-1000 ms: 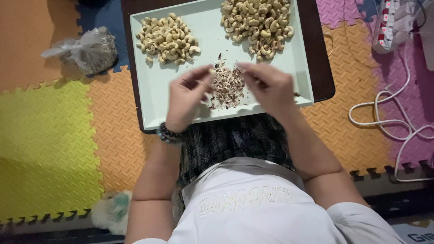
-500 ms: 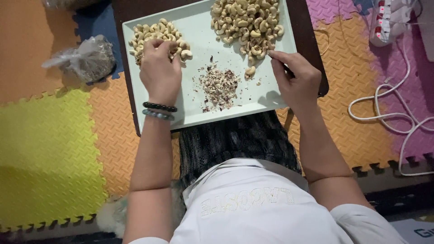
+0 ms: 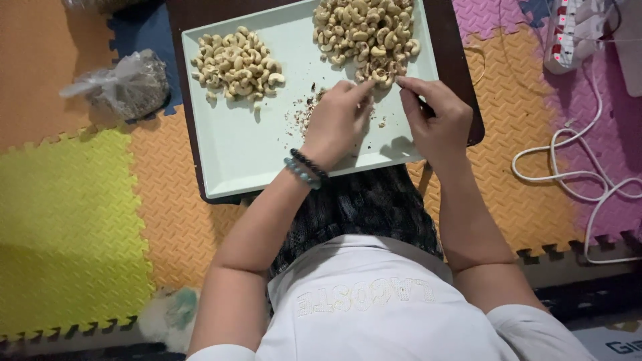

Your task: Manually peeling the skin off cashew nuts and sorting them on a tray.

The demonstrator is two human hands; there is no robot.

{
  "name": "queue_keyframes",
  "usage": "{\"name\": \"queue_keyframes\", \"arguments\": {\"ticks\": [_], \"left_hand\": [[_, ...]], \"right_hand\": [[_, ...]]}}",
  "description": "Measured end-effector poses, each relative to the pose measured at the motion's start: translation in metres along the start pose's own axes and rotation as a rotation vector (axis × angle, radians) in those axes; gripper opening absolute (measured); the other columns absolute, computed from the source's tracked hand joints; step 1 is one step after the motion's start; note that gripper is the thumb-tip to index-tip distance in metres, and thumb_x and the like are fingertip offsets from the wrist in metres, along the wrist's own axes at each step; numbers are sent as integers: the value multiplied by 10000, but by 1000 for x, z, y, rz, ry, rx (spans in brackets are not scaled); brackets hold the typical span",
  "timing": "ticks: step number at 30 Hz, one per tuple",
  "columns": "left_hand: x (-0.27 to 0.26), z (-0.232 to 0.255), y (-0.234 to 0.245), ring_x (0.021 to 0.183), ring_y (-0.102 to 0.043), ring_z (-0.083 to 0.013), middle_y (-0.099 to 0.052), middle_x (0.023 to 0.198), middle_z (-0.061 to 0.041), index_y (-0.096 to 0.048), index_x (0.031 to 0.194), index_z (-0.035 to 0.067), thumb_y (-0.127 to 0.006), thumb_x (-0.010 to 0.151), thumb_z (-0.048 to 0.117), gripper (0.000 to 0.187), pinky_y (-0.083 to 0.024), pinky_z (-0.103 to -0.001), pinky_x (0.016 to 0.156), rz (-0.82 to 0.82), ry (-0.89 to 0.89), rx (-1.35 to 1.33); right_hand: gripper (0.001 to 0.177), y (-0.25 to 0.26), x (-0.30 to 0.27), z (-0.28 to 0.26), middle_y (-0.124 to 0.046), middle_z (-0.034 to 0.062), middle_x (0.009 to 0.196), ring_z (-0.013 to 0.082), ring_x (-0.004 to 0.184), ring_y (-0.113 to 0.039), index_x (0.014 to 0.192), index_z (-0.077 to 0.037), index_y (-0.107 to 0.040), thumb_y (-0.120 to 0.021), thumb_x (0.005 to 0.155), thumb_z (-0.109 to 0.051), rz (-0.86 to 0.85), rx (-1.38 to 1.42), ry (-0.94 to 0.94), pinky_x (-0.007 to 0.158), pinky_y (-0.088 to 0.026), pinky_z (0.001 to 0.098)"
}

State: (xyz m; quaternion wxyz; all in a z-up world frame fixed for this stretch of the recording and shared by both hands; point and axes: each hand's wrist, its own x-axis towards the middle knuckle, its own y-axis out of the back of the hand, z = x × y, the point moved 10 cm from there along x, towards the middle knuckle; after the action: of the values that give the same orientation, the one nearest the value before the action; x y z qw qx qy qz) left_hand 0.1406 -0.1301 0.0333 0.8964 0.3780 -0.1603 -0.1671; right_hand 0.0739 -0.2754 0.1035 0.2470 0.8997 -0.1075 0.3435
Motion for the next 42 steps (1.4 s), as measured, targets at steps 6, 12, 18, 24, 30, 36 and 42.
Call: {"name": "queue_keyframes", "arguments": {"ticks": [6,12,18,24,30,36,42], "left_hand": [[-53,-31,27,999,-692,-135,-699,1110,-81,-634,1321,-6,-738,968,108,385,-644,-277,914,62,386,-1304],[-86,-68,22,948,-745,-140,-717,1073,-93,-567,1386,-16,-703,989,128,444,-654,-319,924,133,504,-1502],[-99,-79,27,887,-755,-144,-734,993,-109,-607,1301,-47,-717,973,120,384,-669,-339,901,223,547,-1536],[-105,-89,25,868,-761,-145,-735,976,-97,-618,1274,-50,-742,956,145,393,-667,-344,885,259,566,-1514],[-104,-87,27,864,-762,-158,-735,975,-114,-622,1267,-69,-750,949,140,401,-673,-367,885,278,561,-1487],[-105,-88,28,859,-756,-140,-740,986,-102,-642,1260,-60,-746,950,129,378,-666,-371,898,293,553,-1416],[-103,-83,31,861,-761,-155,-751,988,-107,-666,1245,-40,-752,947,122,350,-663,-392,901,292,533,-1379]], "right_hand": [[195,-28,-5,-15,-766,167,906,339,777,-753,1139,-26,-797,-791,962,55,-69,119,-74,550,-568,325],[184,-62,4,-63,-769,106,875,232,606,-697,1088,-55,-788,-792,925,30,-131,99,42,478,-525,296],[161,-87,-1,-65,-783,74,883,186,562,-661,1128,-75,-787,-731,988,-19,-147,91,86,468,-530,284],[187,-91,-1,-73,-783,60,864,222,638,-721,1133,-100,-794,-749,967,-27,-207,22,140,531,-562,308],[157,-91,-1,-78,-771,46,888,235,701,-742,1126,-112,-775,-728,992,-44,-237,-55,175,583,-588,312],[169,-94,-4,-70,-771,16,914,228,736,-750,1151,-144,-766,-706,1007,-79,-230,-62,157,619,-604,314],[173,-95,-5,-69,-769,13,929,231,734,-751,1168,-150,-749,-698,1015,-86,-212,-83,154,629,-609,330]]}}
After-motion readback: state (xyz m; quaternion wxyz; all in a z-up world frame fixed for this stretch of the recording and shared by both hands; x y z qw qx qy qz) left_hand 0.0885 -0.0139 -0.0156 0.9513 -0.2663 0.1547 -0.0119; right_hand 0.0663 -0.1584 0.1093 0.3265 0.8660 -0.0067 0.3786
